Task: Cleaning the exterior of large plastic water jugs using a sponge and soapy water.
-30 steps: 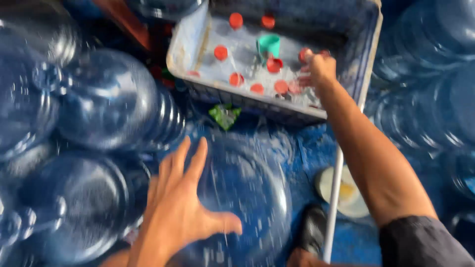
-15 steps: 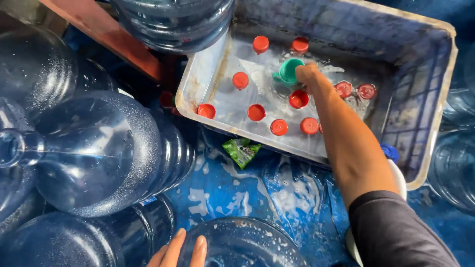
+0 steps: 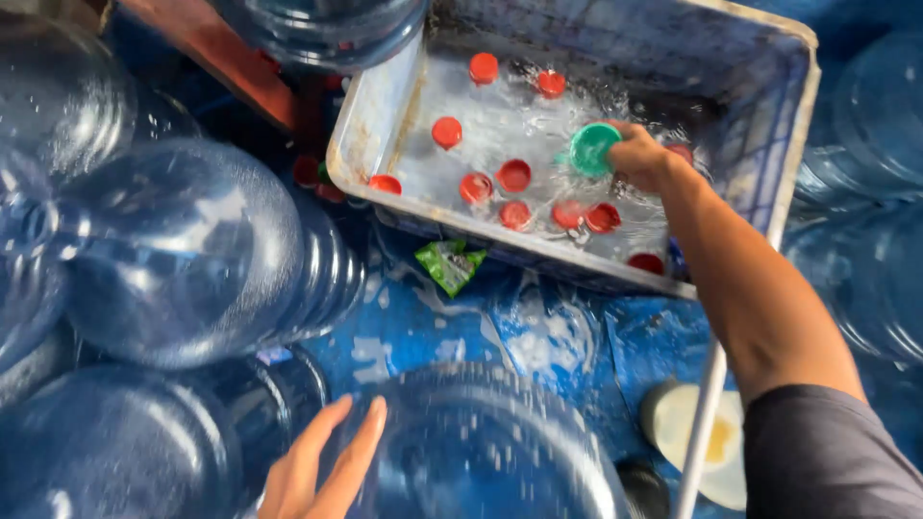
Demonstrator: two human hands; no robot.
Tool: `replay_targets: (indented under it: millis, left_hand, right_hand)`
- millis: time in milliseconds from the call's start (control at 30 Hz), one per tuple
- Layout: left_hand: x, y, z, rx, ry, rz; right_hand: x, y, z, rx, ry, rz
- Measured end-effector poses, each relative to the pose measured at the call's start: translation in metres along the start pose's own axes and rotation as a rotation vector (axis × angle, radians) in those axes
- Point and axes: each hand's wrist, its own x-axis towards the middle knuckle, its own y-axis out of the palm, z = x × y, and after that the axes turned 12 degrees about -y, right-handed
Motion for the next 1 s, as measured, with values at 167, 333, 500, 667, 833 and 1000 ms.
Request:
replay_targets:
  millis: [167,333,500,667,833,1000]
  left_hand:
    - [-0.014,-0.044,-0.055,-0.221,0.054,-0.026]
    - [-0.023,-0.048,-0.07,-0.288,0.045,-0.031]
    - [-0.016,-0.037,-0.077,-0.405,0.199,-0.189]
    - [-0.021,-0.013,-0.086,-0.466,0.368,-0.258]
    - [-0.024,0.001,-0.096,-0.549,0.496,-0.271]
    - [-0.03,-0.009,-0.1,-0.547,0.621,-0.254]
  right_hand:
    - [-0.136,0.008,0.094,0.221,-0.004,-0.053]
    - [-0.272,0.001,0.168,0.295,-0.132,-0.08]
    - [-0.4,0.024,0.221,0.183,-0.112,-0.149]
    - [-0.464,0.051,0.222,0.0,-0.158,-0.294]
    - [-0.489,0.064,0.212,-0.23,-0.304,-0.38]
    - [-0.505,0.075,0.21,-0.334,-0.406,-0.316]
